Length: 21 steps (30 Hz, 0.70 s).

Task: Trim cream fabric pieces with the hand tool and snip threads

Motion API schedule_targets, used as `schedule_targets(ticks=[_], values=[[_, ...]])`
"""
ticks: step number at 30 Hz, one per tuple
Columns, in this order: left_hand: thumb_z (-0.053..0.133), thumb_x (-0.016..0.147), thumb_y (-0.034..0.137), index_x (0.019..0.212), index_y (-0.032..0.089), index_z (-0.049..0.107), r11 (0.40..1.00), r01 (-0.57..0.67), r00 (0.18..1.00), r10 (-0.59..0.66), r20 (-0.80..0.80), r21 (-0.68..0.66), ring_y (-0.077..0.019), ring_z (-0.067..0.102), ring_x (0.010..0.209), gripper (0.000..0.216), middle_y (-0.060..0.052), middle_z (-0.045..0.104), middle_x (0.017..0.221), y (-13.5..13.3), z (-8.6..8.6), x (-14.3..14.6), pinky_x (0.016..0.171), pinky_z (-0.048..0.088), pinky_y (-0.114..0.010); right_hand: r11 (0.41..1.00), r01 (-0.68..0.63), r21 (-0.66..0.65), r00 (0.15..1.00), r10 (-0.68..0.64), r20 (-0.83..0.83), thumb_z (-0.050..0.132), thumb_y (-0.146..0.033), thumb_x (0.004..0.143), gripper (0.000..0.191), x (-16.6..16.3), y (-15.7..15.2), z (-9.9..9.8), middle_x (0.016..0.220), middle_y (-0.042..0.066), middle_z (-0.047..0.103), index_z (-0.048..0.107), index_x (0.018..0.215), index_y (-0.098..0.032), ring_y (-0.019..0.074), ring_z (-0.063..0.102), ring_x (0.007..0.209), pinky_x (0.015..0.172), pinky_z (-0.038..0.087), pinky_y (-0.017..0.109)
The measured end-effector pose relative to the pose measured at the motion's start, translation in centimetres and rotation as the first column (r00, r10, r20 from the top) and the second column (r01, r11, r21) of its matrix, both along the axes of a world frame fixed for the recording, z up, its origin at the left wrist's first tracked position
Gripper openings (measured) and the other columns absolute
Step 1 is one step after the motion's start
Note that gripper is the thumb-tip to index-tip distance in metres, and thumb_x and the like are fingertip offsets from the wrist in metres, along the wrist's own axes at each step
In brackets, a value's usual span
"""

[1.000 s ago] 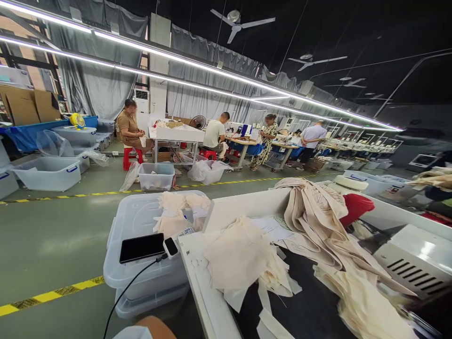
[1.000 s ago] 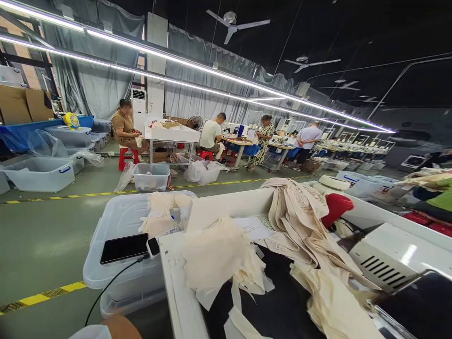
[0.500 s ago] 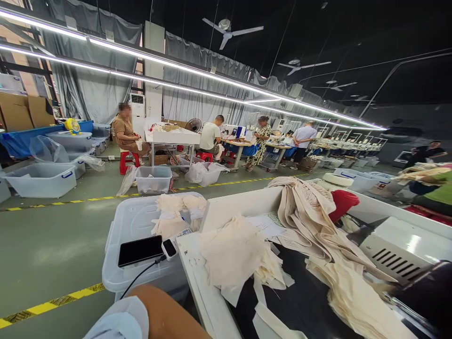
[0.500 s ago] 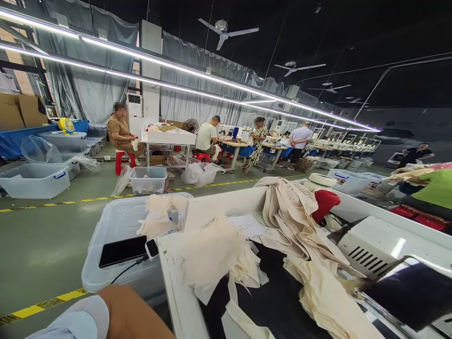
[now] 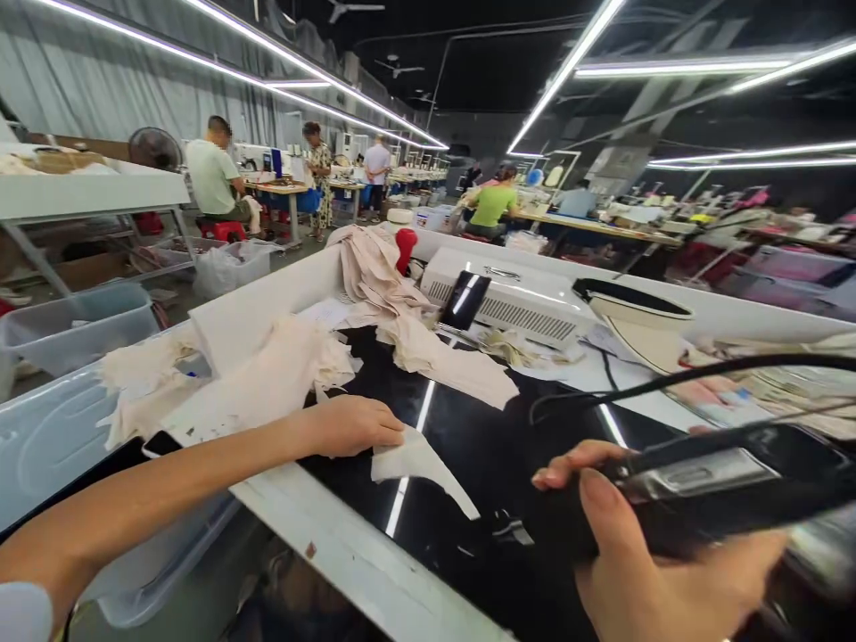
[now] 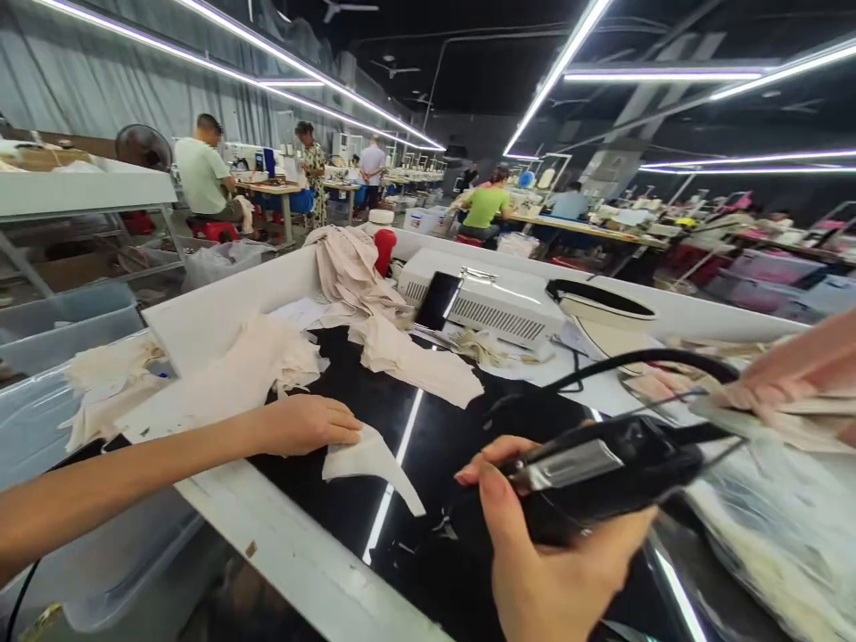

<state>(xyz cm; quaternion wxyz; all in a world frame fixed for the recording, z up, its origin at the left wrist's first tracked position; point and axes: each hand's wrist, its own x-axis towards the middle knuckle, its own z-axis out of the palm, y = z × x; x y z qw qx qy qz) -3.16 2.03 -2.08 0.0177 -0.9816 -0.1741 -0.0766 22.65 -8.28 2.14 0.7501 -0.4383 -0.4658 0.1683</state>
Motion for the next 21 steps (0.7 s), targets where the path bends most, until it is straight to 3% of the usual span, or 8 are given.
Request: schedule_targets(ticks=[3,7,9,12,16,19,21], values=[[0.056,0.092,-0.003,0.122,0.016,0.065,0.997,-0.081,0.997,0.081,0.009,-0.006,-0.0233,0.063,0.117,0.037,-0.009,0.069,0.128,-1.1,-0.2,-0.3,0.096,0.054,-0.032,0.997,-0.046,0.06,0.998,0.043,0.047,0.086,-0.028,0.076,0.055,-0.7,0.2,0.3,0.078,-0.007,0.069,0.055,0.121,-0.036,0.0183,0.064,0.054,0.058,0.057,0.037],[0.055,0.098,0.007,0.107,0.013,0.066,0.973,-0.231,0.973,0.231,-0.004,-0.01,-0.0232,0.065,0.09,0.016,-0.011,0.067,0.104,-3.7,0.2,0.3,0.075,0.053,-0.032,0.992,-0.097,0.081,0.995,0.094,0.041,0.081,-0.028,0.082,0.056,-1.8,0.2,0.4,0.079,-0.006,0.067,0.053,0.13,-0.035,0.0165,0.063,0.055,0.058,0.057,0.035],[0.06,0.099,0.02,0.102,0.014,0.066,0.956,-0.287,0.958,0.286,-0.029,-0.058,-0.0214,0.064,0.078,0.009,-0.007,0.064,0.095,-5.2,0.7,0.7,0.065,0.05,-0.031,0.988,-0.128,0.086,0.992,0.127,0.019,0.08,-0.027,0.084,0.055,-2.1,0.0,0.3,0.08,-0.006,0.067,0.053,0.131,-0.034,0.0155,0.063,0.055,0.057,0.057,0.034],[0.059,0.102,0.032,0.102,0.018,0.069,0.914,-0.35,0.937,0.34,-0.084,-0.205,-0.0186,0.065,0.072,0.017,-0.001,0.063,0.088,-7.2,1.7,1.1,0.058,0.044,-0.028,0.978,-0.181,0.104,0.983,0.183,-0.015,0.079,-0.025,0.085,0.051,-2.5,-0.2,0.4,0.082,-0.006,0.066,0.053,0.128,-0.034,0.0143,0.063,0.056,0.056,0.057,0.032],[0.052,0.106,0.032,0.092,0.021,0.072,0.886,-0.374,0.925,0.376,-0.048,-0.275,-0.0185,0.067,0.073,0.027,0.001,0.064,0.08,-8.0,2.7,0.9,0.059,0.041,-0.028,0.97,-0.212,0.117,0.976,0.217,-0.032,0.078,-0.022,0.086,0.049,-3.0,-0.4,0.5,0.084,-0.006,0.067,0.052,0.128,-0.033,0.0142,0.064,0.058,0.057,0.057,0.031],[0.053,0.105,0.024,0.085,0.018,0.07,0.915,-0.347,0.932,0.36,0.028,-0.204,-0.0196,0.065,0.075,0.026,-0.001,0.065,0.079,-7.8,2.8,0.9,0.062,0.043,-0.03,0.967,-0.22,0.13,0.973,0.228,-0.048,0.076,-0.022,0.087,0.048,-3.4,-0.5,0.6,0.083,-0.006,0.067,0.053,0.127,-0.033,0.0138,0.064,0.059,0.057,0.056,0.031],[0.055,0.102,0.016,0.086,0.017,0.069,0.95,-0.264,0.956,0.28,0.087,-0.166,-0.0192,0.063,0.077,0.021,-0.001,0.065,0.082,-7.7,2.5,1.1,0.065,0.046,-0.03,0.965,-0.222,0.138,0.971,0.232,-0.059,0.077,-0.022,0.087,0.048,-3.7,-0.7,0.6,0.082,-0.006,0.066,0.053,0.127,-0.033,0.0134,0.063,0.058,0.056,0.056,0.03]])
